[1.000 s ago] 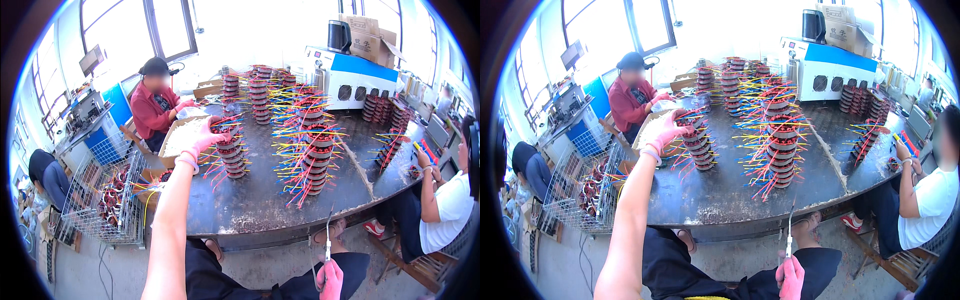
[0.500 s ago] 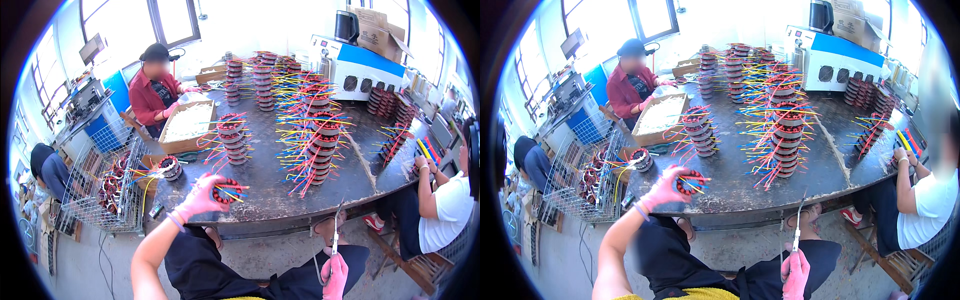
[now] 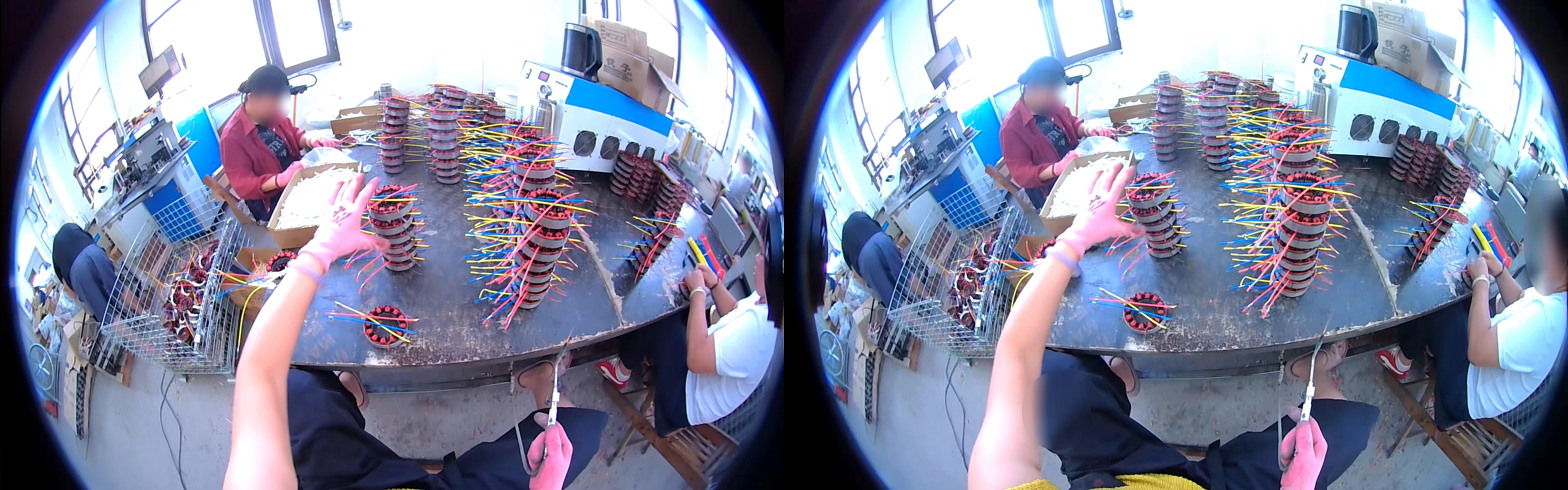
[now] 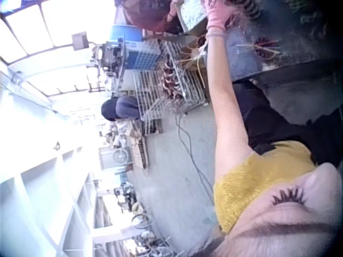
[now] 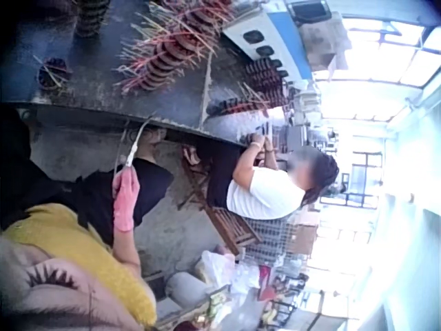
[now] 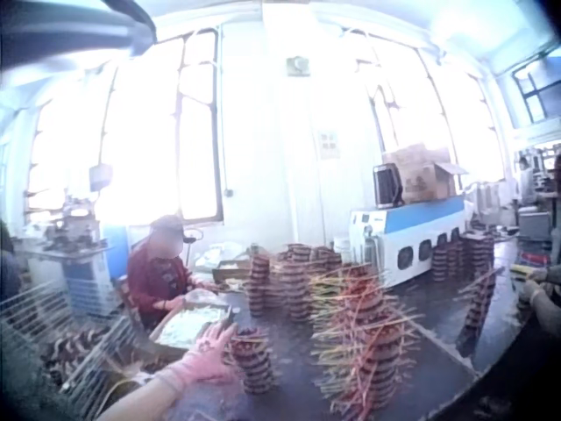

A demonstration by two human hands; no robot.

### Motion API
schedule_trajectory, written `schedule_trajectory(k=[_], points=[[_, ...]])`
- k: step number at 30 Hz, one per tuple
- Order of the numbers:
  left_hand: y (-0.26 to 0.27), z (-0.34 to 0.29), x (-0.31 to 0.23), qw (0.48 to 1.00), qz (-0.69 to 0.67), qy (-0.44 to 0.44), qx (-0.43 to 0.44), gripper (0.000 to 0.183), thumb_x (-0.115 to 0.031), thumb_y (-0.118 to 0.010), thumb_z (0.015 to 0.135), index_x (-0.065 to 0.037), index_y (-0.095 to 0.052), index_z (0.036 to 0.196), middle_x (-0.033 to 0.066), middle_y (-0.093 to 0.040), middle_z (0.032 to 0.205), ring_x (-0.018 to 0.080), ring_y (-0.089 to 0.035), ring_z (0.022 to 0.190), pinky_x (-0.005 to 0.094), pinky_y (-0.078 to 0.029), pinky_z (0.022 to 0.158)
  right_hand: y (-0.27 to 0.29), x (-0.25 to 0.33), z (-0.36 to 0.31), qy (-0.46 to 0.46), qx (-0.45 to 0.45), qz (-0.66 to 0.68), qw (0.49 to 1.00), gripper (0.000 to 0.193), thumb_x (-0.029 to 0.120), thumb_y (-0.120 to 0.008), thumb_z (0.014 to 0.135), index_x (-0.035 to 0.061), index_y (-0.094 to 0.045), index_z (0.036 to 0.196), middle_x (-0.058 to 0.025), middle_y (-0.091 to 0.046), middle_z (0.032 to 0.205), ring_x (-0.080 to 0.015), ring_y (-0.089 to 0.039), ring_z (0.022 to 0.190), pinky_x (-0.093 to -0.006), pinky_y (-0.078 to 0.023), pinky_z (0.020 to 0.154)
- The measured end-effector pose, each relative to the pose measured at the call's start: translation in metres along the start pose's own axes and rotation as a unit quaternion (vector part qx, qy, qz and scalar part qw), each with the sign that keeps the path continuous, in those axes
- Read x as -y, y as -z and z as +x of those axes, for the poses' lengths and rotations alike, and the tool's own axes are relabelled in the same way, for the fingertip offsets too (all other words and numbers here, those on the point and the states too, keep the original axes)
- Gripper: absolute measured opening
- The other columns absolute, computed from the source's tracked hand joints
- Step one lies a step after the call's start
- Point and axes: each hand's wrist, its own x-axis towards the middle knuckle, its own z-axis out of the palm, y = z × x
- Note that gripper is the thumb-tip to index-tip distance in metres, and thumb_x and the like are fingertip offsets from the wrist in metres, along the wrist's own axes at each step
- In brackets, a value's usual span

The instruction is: The person is soldering wire ends on electrical motor stator coils using a soldering iron and wire. They pick up individual coils from a pile, solder several connection points on each, and then place the completed coils into a growing stack on the table.

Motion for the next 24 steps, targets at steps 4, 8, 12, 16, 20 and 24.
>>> schedule_trajectory(k=[4, 8, 12, 16, 20, 24], points=[[-0.017, 0.04, 0.004, 0.982, -0.009, 0.035, 0.187, 0.116, -0.049, -0.087, 0.057, -0.018, -0.03, 0.153, 0.0232, -0.038, 0.15, 0.043, -0.038, 0.137, 0.0489, -0.033, 0.112, -0.003, 0.004, 0.0, -0.011, -0.001, 0.007, 1.0, 0.04, 0.033, -0.046, 0.105, 0.0134, -0.044, 0.07, 0.0053, -0.034, 0.053, -0.0053, -0.03, 0.042, -0.0226, -0.021, 0.04], [-0.028, 0.065, -0.005, 0.976, -0.024, 0.051, 0.21, 0.115, -0.049, -0.085, 0.058, -0.016, -0.03, 0.153, 0.0243, -0.042, 0.144, 0.0409, -0.049, 0.128, 0.043, -0.043, 0.105, 0.003, 0.005, 0.003, -0.007, -0.002, -0.006, 1.0, 0.038, 0.033, -0.046, 0.105, 0.0129, -0.046, 0.072, 0.0054, -0.035, 0.054, -0.0047, -0.029, 0.042, -0.0222, -0.021, 0.04], [-0.034, 0.061, -0.01, 0.975, 0.005, 0.083, 0.205, 0.115, -0.049, -0.086, 0.059, -0.016, -0.029, 0.154, 0.0242, -0.04, 0.146, 0.0431, -0.048, 0.127, 0.0452, -0.042, 0.107, -0.001, 0.006, 0.002, -0.008, 0.009, -0.004, 1.0, 0.035, 0.032, -0.047, 0.105, 0.0121, -0.048, 0.076, 0.005, -0.037, 0.055, -0.0049, -0.03, 0.042, -0.022, -0.022, 0.04], [-0.024, 0.05, -0.014, 0.973, -0.018, 0.087, 0.213, 0.117, -0.048, -0.086, 0.061, -0.014, -0.025, 0.155, 0.0254, -0.037, 0.148, 0.0441, -0.039, 0.134, 0.0453, -0.034, 0.112, 0.003, 0.0, 0.002, -0.013, 0.01, 0.023, 1.0, 0.036, 0.032, -0.048, 0.105, 0.0122, -0.047, 0.075, 0.0046, -0.037, 0.055, -0.0053, -0.031, 0.042, -0.0223, -0.022, 0.039], [-0.015, 0.049, -0.007, 0.969, -0.032, 0.077, 0.233, 0.116, -0.043, -0.088, 0.063, -0.015, -0.024, 0.156, 0.0243, -0.033, 0.151, 0.0418, -0.032, 0.14, 0.0447, -0.03, 0.115, 0.002, 0.001, 0.002, -0.017, 0.018, 0.015, 1.0, 0.037, 0.033, -0.047, 0.105, 0.0125, -0.046, 0.074, 0.0044, -0.037, 0.055, -0.0055, -0.031, 0.042, -0.0223, -0.023, 0.039], [-0.012, 0.057, -0.014, 0.961, -0.049, 0.082, 0.258, 0.114, -0.043, -0.087, 0.063, -0.015, -0.027, 0.155, 0.0237, -0.033, 0.151, 0.0407, -0.033, 0.14, 0.044, -0.03, 0.115, 0.001, -0.003, 0.003, 0.002, 0.022, 0.014, 1.0, 0.038, 0.034, -0.047, 0.105, 0.0128, -0.045, 0.073, 0.0044, -0.036, 0.055, -0.0055, -0.031, 0.042, -0.0223, -0.023, 0.039]])
